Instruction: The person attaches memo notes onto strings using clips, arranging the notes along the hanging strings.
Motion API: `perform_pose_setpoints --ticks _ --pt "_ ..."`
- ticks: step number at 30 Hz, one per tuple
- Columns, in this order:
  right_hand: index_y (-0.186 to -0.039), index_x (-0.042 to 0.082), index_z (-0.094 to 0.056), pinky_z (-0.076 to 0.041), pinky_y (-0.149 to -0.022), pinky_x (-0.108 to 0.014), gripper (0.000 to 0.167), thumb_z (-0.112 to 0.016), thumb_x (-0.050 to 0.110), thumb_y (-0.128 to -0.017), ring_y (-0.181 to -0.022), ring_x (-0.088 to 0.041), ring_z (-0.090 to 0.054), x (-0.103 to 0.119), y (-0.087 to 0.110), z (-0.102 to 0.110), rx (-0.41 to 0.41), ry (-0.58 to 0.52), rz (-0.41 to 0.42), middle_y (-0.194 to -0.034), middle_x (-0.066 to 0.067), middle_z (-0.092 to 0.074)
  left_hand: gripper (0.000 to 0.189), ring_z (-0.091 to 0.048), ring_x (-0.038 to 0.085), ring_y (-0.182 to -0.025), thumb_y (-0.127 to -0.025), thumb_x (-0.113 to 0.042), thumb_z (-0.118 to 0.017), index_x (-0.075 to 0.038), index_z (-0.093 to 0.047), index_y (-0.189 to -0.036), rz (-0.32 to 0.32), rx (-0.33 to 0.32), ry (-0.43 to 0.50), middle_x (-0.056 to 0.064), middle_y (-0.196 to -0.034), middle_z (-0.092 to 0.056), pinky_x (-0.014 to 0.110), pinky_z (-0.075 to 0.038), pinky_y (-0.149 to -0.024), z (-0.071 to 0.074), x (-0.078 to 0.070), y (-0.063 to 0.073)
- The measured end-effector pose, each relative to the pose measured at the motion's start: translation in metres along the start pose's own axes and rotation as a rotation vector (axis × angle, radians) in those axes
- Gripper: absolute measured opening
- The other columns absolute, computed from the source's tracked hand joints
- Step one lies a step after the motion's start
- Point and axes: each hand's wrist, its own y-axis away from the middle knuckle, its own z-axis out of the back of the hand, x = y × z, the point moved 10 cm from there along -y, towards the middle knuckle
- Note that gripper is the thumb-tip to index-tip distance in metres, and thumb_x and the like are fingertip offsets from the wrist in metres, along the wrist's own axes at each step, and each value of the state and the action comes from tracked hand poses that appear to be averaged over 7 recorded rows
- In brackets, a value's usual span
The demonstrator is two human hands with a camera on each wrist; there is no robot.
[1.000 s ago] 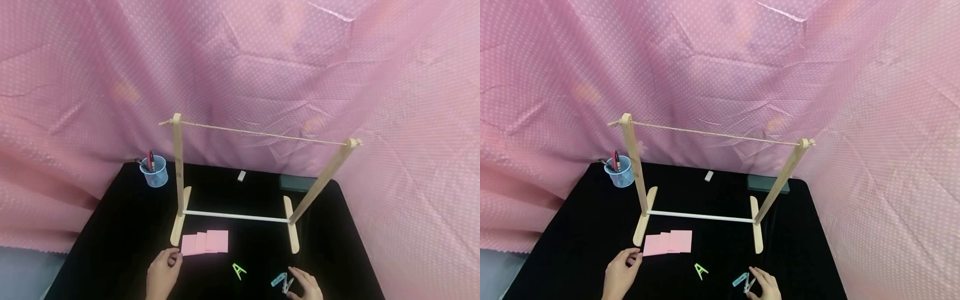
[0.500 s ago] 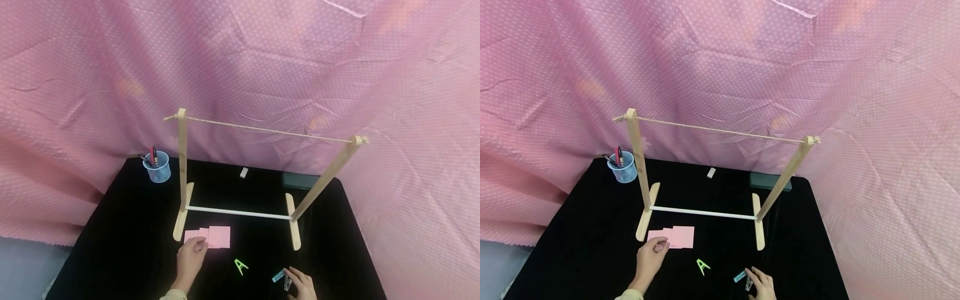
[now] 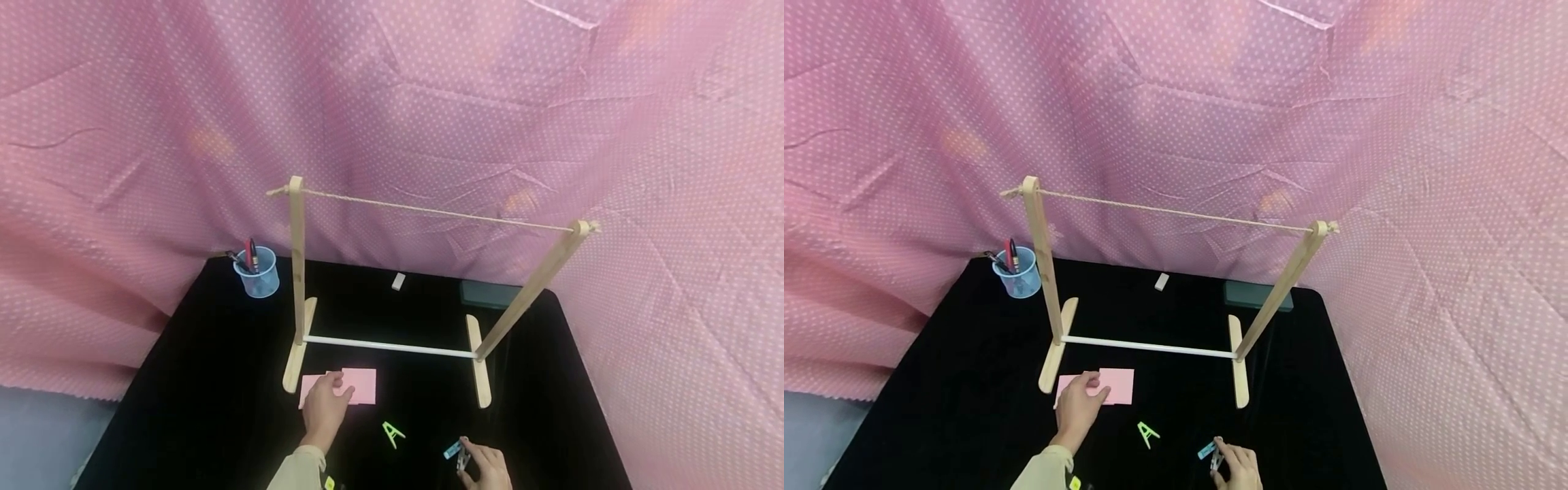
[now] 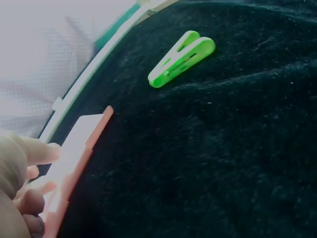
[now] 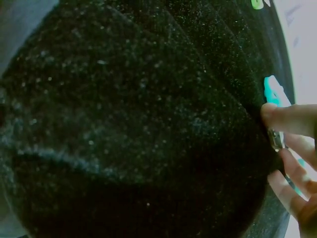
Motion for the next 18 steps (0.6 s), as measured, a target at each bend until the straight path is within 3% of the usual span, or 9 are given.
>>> perform_pose_setpoints --ticks 8,14,18 --pt "-0.107 0.013 -0.075 -0.045 -0.074 -0.029 0.065 -0.098 0.018 -0.046 -0.081 -0.016 -0.057 0.0035 -0.0024 0.0076 -0.118 -0.008 0.014 -0.084 0.007 -0.071 0.040 -0.069 0.030 -0.084 -0.076 -0.017 -0.088 -0.005 -0.073 -0.112 -0.038 -0.081 -0.052 0.012 -0.100 -0.071 0.047 -0.055 -0.073 0.0014 -0.0070 0.0043" --pt "-0.105 0.010 -0.076 -0.038 -0.077 -0.028 0.071 -0.101 0.019 -0.039 -0.081 -0.018 -0.054 -0.0002 -0.0042 0.0104 -0.182 0.009 -0.020 -0.081 0.005 -0.069 0.042 -0.069 0.029 -0.085 -0.077 -0.016 -0.088 -0.006 -0.072 -0.115 -0.025 -0.052 -0.077 0.011 -0.102 -0.069 0.046 -0.057 -0.074 -0.0029 -0.0060 0.0033" --pt "-0.105 0.014 -0.076 -0.036 -0.081 -0.031 0.076 -0.102 0.021 -0.033 -0.089 -0.019 -0.050 -0.0053 -0.0035 0.0080 -0.197 0.014 -0.036 -0.089 0.004 -0.066 0.041 -0.070 0.031 -0.087 -0.078 -0.016 -0.087 -0.005 -0.072 -0.115 -0.018 -0.026 -0.079 0.012 -0.103 -0.070 0.046 -0.057 -0.074 -0.0073 -0.0044 0.0026"
